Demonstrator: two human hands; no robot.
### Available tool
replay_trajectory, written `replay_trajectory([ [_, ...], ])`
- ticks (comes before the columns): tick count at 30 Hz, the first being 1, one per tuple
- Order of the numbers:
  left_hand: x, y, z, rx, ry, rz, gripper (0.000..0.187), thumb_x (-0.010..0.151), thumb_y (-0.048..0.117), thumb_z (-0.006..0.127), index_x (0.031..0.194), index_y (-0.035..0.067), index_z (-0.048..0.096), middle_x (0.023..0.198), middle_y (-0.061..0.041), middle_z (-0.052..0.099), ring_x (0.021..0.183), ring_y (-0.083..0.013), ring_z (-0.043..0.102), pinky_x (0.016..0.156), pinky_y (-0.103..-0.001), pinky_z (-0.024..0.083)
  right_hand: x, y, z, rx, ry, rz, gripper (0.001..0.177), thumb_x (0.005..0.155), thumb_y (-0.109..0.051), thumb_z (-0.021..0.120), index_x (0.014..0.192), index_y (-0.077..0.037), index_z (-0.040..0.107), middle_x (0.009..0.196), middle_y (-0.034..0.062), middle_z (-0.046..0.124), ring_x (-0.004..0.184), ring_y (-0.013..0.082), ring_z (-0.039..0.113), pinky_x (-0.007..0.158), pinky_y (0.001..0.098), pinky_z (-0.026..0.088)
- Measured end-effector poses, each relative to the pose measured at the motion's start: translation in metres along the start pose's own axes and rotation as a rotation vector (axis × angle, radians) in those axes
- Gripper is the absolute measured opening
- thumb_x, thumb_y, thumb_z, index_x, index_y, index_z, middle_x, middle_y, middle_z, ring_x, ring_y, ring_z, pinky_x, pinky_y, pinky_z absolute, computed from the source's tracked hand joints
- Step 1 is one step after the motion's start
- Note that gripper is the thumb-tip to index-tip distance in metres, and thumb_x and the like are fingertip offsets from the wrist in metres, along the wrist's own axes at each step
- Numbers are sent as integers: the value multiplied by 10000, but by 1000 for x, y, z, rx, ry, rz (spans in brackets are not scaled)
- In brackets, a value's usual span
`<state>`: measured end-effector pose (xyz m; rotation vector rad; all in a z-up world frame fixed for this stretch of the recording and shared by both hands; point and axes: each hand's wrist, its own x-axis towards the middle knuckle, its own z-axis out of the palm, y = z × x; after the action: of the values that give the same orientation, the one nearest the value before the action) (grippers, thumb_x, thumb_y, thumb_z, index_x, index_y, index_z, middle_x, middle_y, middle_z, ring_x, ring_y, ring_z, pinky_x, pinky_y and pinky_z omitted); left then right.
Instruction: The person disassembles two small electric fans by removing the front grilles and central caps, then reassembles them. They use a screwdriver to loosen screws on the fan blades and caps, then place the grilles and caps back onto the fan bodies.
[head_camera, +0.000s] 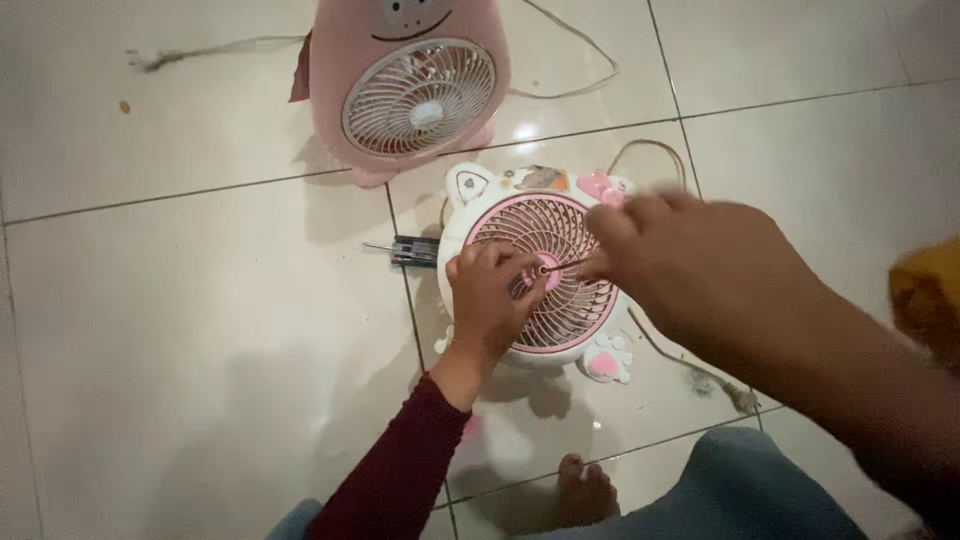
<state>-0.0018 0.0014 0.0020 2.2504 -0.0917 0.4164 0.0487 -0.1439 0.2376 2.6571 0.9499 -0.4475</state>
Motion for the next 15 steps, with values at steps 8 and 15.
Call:
replay_trajectory([
  [8,-1,-1,1,22,16,19,259,786,317,820,1014,200,781,1033,-21,647,1080,-259,548,968,-495,351,4,13,2,-200,-121,-402,348,816,-149,711,1117,-29,584,949,118,678,841,235,690,695,380,604],
  [15,2,-2,-1,12,-40,-14,234,800,302,822,1007,198,785,1026,-9,664,1075,-250,551,957,-476,358,16,-14,-42,-94,-399,4,263,1021,-265,576,1168,-47,575,741,115,674,586,239,700,594,402,570],
])
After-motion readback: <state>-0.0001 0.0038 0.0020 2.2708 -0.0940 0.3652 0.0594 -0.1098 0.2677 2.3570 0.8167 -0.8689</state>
